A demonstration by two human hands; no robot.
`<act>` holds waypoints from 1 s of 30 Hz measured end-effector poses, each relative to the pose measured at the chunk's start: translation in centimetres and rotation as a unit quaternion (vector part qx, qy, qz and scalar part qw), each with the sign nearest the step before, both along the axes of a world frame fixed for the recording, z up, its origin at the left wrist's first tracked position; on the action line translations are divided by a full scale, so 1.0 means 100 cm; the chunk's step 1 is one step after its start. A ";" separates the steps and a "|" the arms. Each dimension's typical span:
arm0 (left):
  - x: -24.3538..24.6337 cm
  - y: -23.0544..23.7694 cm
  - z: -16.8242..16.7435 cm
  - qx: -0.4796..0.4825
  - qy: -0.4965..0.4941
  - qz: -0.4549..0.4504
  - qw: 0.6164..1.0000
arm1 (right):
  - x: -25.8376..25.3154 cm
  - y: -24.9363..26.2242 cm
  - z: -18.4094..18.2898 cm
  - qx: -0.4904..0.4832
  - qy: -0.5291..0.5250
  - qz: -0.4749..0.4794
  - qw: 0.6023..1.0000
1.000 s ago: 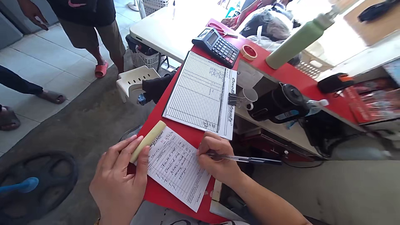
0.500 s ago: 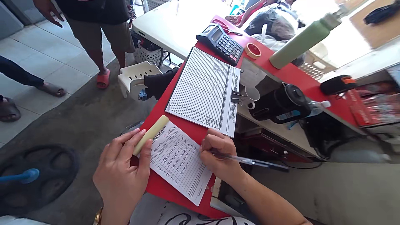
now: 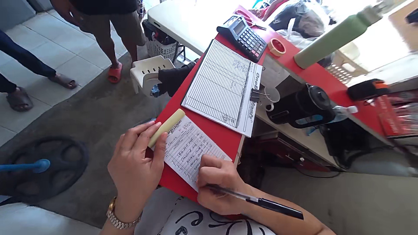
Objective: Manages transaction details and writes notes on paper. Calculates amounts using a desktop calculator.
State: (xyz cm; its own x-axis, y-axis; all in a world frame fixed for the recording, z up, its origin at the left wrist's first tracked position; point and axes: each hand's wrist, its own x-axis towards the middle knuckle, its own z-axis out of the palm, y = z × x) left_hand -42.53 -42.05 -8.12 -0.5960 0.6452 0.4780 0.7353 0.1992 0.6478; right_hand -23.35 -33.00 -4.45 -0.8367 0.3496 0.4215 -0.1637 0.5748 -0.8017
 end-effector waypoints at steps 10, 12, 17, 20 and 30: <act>0.000 0.000 0.000 -0.004 -0.007 -0.002 1.000 | 0.008 0.013 0.000 -0.043 -0.005 -0.029 0.999; 0.000 0.000 0.000 -0.003 -0.006 -0.004 1.000 | 0.008 0.012 0.001 -0.023 -0.002 -0.024 0.999; -0.001 0.000 -0.001 -0.004 -0.006 -0.002 1.000 | 0.008 0.013 0.000 -0.045 -0.004 -0.036 0.998; -0.001 0.000 -0.001 -0.002 -0.006 -0.004 1.000 | 0.008 0.012 -0.001 -0.042 -0.001 -0.038 0.998; -0.001 0.000 -0.001 0.000 -0.007 -0.004 1.000 | 0.008 0.010 -0.002 -0.035 0.008 -0.071 0.997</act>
